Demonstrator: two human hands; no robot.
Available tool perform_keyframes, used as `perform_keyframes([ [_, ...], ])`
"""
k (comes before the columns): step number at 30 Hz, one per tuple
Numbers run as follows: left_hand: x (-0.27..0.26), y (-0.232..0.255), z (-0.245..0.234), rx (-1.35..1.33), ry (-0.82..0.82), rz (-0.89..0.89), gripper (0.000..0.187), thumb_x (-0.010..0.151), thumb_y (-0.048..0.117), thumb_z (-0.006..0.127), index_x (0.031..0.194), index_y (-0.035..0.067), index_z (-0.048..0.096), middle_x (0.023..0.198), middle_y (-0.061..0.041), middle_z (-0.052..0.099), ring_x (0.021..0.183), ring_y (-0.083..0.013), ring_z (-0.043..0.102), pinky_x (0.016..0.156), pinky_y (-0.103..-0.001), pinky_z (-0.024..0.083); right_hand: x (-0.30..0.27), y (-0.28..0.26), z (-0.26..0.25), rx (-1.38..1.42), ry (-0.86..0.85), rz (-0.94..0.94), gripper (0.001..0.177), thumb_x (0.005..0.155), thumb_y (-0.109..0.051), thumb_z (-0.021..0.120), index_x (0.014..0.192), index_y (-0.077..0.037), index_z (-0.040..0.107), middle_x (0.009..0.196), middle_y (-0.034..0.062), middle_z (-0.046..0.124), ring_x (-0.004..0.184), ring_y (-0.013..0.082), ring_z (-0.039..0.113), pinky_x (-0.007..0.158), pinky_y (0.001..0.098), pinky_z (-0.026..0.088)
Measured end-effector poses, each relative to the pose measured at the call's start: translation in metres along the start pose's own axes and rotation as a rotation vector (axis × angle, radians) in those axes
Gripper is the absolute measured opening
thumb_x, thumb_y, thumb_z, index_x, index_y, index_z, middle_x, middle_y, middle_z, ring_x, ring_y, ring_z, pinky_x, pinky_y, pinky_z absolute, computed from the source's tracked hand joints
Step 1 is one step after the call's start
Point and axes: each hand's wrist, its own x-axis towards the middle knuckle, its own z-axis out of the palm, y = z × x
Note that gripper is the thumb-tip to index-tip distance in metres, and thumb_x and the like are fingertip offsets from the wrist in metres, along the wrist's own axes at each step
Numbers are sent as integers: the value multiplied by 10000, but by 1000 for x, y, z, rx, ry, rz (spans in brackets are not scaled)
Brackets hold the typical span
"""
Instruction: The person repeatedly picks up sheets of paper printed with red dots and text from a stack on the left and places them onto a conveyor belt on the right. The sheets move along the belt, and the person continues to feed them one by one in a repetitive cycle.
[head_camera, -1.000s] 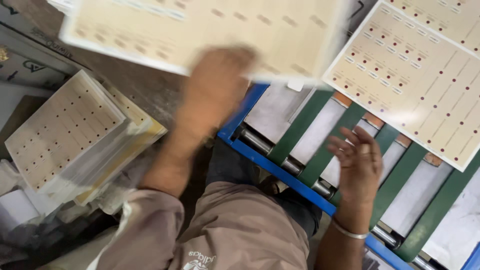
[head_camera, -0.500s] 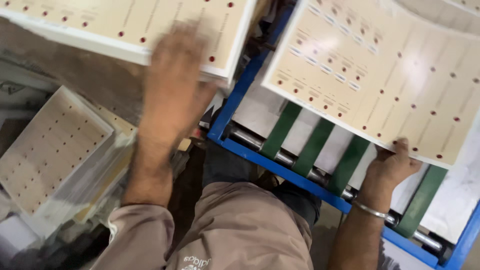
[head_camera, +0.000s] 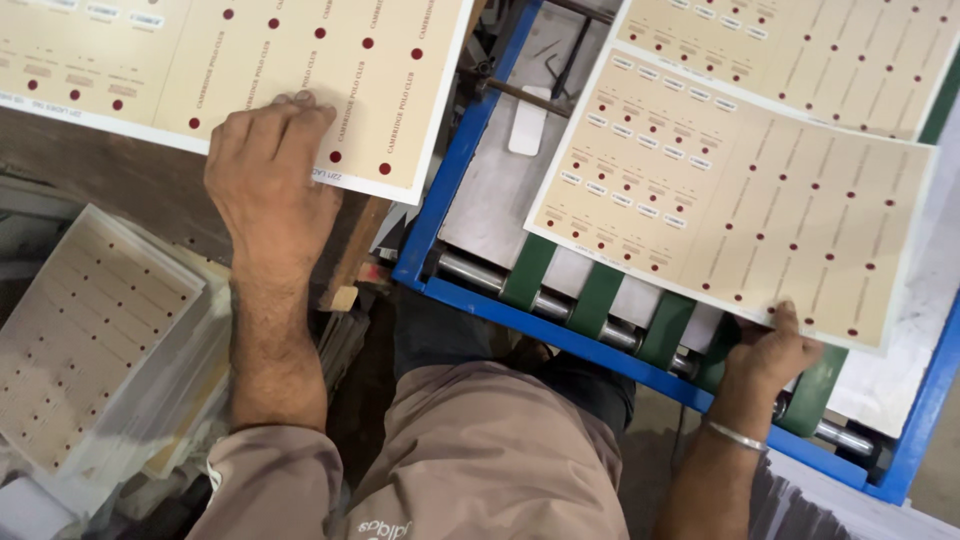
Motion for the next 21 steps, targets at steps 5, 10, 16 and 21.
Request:
perform_keyframes([
  [5,2,1,4,8,14,-16,399,852,-126,711,1209,51,720,1184,-56,692,1197,-236,641,1006,-407,506,-10,-14,37,6,-176,43,319,1096,-77,585,1380,13,472,1259,214,673,1018,345,752,769,461,690],
  [10,3,3,0,-9,17,-21,380,843,-95,742,1197,43,721,1194,-77,683,1156,-257,632,986,-421,497,1,-19,54,-21,-230,196,406,1121,-163,513,1474,18,430,1307,219,660,1054,368,760,811,498,710],
  [16,7,9,-5,-26,25,-37,407,812,-98,720,1185,64,715,1220,-56,689,1178,-264,634,1008,-432,497,32,-4,63,-23,-265,200,385,1081,-89,510,1452,-12,442,1305,183,651,1057,363,763,837,536,708],
  [21,9,10,-9,-42,11,-39,486,759,-77,730,1225,62,721,1194,-84,679,1147,-291,619,982,-457,487,44,-5,69,41,-272,151,363,1107,-57,517,1455,34,464,1283,196,655,1032,375,764,802,521,719],
])
